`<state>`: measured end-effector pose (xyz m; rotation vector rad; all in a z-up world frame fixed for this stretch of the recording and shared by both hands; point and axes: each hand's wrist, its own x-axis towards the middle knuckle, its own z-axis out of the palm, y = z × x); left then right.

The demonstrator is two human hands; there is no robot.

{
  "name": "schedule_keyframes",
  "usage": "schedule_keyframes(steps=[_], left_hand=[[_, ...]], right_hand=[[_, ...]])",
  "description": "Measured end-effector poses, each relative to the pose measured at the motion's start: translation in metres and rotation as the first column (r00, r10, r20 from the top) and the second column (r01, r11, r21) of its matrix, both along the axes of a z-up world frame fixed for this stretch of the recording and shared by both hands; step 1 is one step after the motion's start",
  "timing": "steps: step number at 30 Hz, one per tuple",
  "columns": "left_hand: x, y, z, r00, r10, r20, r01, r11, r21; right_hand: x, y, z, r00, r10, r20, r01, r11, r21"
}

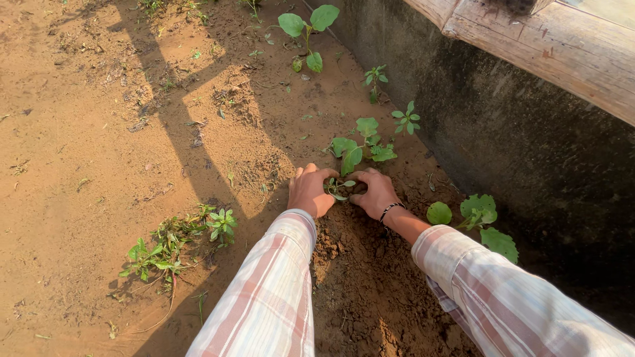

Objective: The person pulls weeds and grass from the soil around small green plants using their hands.

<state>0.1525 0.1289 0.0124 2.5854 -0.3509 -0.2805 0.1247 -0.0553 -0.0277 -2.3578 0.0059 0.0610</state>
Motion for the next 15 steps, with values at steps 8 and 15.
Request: schedule_keyframes(steps=[8,15], left_hand=[[-0.020,-0.006,-0.002,0.986,0.037,0.161,-0.028,0.998,-0.056],[-0.021,-0.010,-0.013,0.964,0.106,0.245,-0.079,0.990,-0.119]], right_hand=[[-0.013,0.010,0.011,0.995,0.016,0.094,-0.002,0.989,-0.148],[-0.028,0.019,0.022,0.984,-0.025,0.179,0.039,0.996,-0.074]])
